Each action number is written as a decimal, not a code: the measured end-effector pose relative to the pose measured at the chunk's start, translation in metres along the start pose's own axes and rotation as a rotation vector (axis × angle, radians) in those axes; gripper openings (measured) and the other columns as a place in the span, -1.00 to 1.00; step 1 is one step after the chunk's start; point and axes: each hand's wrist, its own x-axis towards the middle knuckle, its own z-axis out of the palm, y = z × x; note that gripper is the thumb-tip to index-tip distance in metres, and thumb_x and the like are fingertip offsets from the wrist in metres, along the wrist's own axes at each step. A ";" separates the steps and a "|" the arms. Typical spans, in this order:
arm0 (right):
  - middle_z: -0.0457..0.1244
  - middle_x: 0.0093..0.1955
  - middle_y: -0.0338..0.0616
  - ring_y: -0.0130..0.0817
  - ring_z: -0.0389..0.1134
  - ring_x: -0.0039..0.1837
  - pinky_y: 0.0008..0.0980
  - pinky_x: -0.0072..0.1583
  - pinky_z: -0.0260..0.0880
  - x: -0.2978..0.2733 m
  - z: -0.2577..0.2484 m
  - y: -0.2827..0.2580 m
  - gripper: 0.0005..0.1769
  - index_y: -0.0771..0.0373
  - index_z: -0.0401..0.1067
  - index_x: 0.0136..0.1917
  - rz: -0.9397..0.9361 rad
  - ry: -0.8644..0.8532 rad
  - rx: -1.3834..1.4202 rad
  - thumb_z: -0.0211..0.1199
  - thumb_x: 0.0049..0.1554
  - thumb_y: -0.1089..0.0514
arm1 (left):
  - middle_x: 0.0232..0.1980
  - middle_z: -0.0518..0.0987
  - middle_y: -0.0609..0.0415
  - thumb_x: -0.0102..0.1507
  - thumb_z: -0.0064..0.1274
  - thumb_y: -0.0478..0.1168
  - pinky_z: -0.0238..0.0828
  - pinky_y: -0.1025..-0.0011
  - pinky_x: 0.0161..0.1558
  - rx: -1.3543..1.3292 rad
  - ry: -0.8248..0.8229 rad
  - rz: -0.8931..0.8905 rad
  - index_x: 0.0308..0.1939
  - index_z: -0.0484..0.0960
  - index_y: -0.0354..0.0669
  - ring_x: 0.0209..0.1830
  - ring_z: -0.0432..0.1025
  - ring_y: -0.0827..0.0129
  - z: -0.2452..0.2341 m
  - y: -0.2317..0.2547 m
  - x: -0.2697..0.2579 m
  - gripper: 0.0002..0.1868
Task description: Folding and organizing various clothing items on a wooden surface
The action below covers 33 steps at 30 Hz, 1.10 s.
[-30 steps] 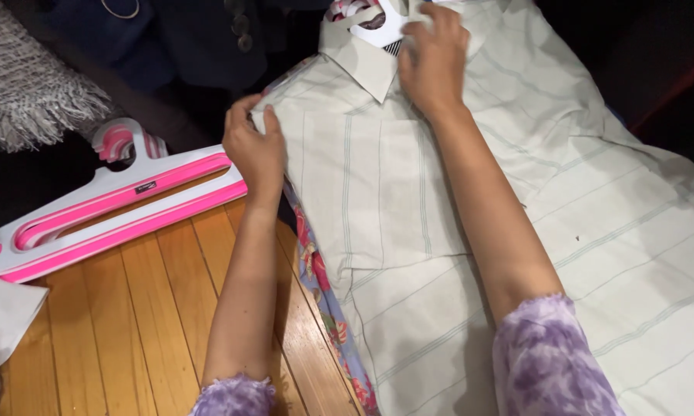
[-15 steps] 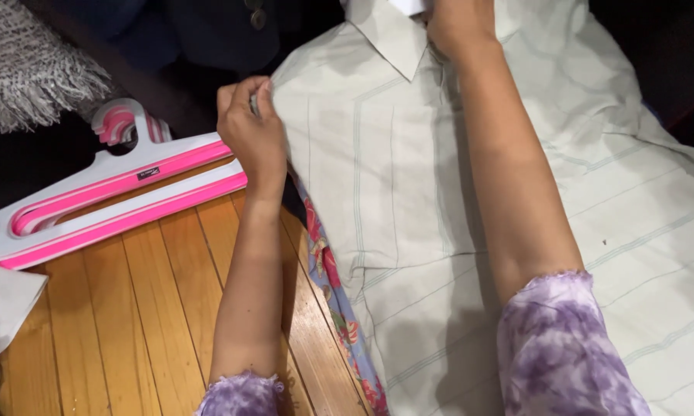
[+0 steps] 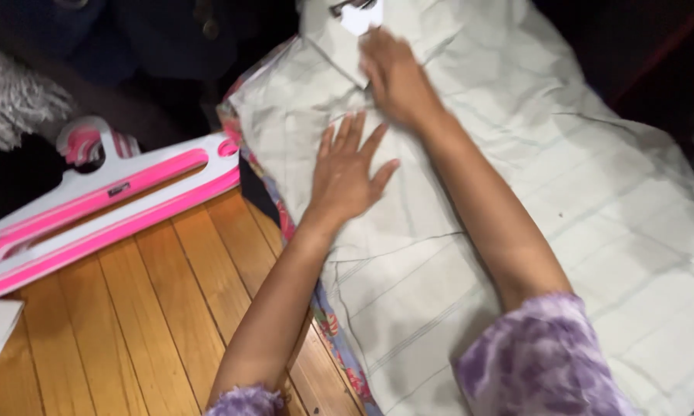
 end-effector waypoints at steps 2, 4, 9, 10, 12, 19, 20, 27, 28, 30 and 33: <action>0.06 0.57 0.26 0.19 0.05 0.58 0.00 0.54 0.00 -0.031 -0.056 -0.050 -0.53 0.32 0.24 0.50 0.090 -0.113 0.073 -0.02 0.42 0.07 | 0.60 0.16 -0.22 0.41 -0.34 0.30 -0.33 -0.01 0.56 -0.010 -0.027 -0.001 0.51 0.32 0.00 0.64 -0.03 -0.05 -0.009 0.002 0.003 -0.28; -0.02 0.64 0.18 0.10 -0.05 0.66 -0.06 0.58 -0.04 -0.072 -0.095 -0.075 -0.48 0.20 0.16 0.57 0.183 -0.230 0.154 -0.10 0.43 -0.01 | 0.61 0.13 -0.20 0.41 -0.38 0.31 -0.37 0.02 0.57 -0.022 -0.061 -0.008 0.52 0.30 0.00 0.64 -0.05 -0.02 -0.017 0.007 0.001 -0.27; 0.27 0.36 0.33 0.23 0.22 0.48 0.09 0.54 0.08 -0.181 -0.165 -0.047 -0.51 0.41 0.38 0.39 0.224 -0.125 -0.150 0.16 0.36 0.01 | 0.58 0.22 -0.27 0.41 -0.14 0.26 -0.31 -0.05 0.56 -0.011 -0.145 -0.096 0.51 0.37 -0.01 0.63 0.05 -0.05 -0.028 0.017 0.002 -0.31; 0.27 0.36 0.33 0.23 0.22 0.48 0.09 0.54 0.08 -0.197 -0.177 -0.035 -0.51 0.41 0.38 0.39 0.233 -0.120 -0.155 0.16 0.36 0.01 | 0.58 0.22 -0.27 0.41 -0.14 0.26 -0.31 -0.05 0.56 -0.013 -0.150 -0.085 0.51 0.37 -0.01 0.63 0.05 -0.05 -0.025 0.018 0.002 -0.31; 0.21 0.47 0.32 0.21 0.14 0.55 0.16 0.55 -0.03 -0.228 -0.199 -0.011 -0.39 0.43 0.32 0.49 0.428 -0.184 -0.405 0.06 0.42 -0.10 | 0.61 0.18 -0.23 0.42 -0.20 0.29 -0.35 -0.11 0.56 0.019 -0.150 -0.134 0.53 0.33 0.03 0.65 0.00 -0.06 -0.019 0.019 0.003 -0.29; 0.23 0.30 0.30 0.24 0.16 0.34 0.19 0.38 0.01 -0.218 -0.216 0.046 -0.51 0.45 0.30 0.30 0.502 -0.081 -0.444 0.06 0.36 -0.04 | 0.61 0.13 -0.21 0.42 -0.33 0.27 -0.34 -0.32 0.46 0.097 -0.059 -0.091 0.53 0.27 -0.06 0.59 -0.03 -0.26 0.019 0.057 0.021 -0.27; 0.16 0.41 0.33 0.19 0.09 0.45 0.23 0.42 -0.06 -0.218 -0.213 0.055 -0.40 0.46 0.22 0.39 0.627 -0.112 -0.429 -0.01 0.36 -0.11 | 0.58 0.20 -0.23 0.43 -0.36 0.26 -0.30 -0.29 0.46 0.134 -0.009 -0.077 0.52 0.30 -0.07 0.57 0.03 -0.25 0.022 0.059 0.022 -0.29; 0.12 0.53 0.21 0.22 0.10 0.48 0.10 0.41 0.04 -0.227 -0.214 0.067 -0.22 0.33 0.20 0.52 0.807 -0.148 -0.309 -0.21 0.37 -0.32 | 0.44 0.44 -0.27 0.45 -0.20 0.10 -0.07 -0.09 0.46 0.193 0.200 0.007 0.42 0.47 -0.21 0.47 0.27 -0.11 0.027 0.063 0.017 -0.40; 0.12 0.53 0.21 0.22 0.10 0.48 0.10 0.41 0.04 -0.232 -0.211 0.071 -0.22 0.33 0.20 0.52 0.804 -0.154 -0.306 -0.21 0.37 -0.32 | 0.44 0.44 -0.27 0.45 -0.20 0.10 -0.07 -0.09 0.46 0.194 0.198 0.000 0.42 0.47 -0.21 0.47 0.27 -0.11 0.028 0.064 0.014 -0.40; 0.20 0.46 0.21 0.21 0.18 0.41 0.06 0.38 0.09 -0.242 -0.208 0.076 -0.33 0.35 0.29 0.48 0.739 -0.038 -0.308 -0.08 0.38 -0.21 | 0.44 0.45 -0.25 0.45 -0.17 0.02 -0.02 -0.06 0.46 0.201 0.224 0.060 0.43 0.46 -0.23 0.46 0.29 -0.10 0.029 0.066 0.006 -0.44; 0.25 0.41 0.27 0.22 0.25 0.38 0.10 0.37 0.17 -0.258 -0.213 0.068 -0.48 0.46 0.31 0.43 0.477 0.034 -0.332 0.06 0.36 0.04 | 0.51 0.38 -0.21 0.46 -0.25 0.07 -0.14 -0.10 0.51 0.184 0.145 0.076 0.49 0.37 -0.20 0.55 0.17 -0.15 0.018 0.080 -0.016 -0.39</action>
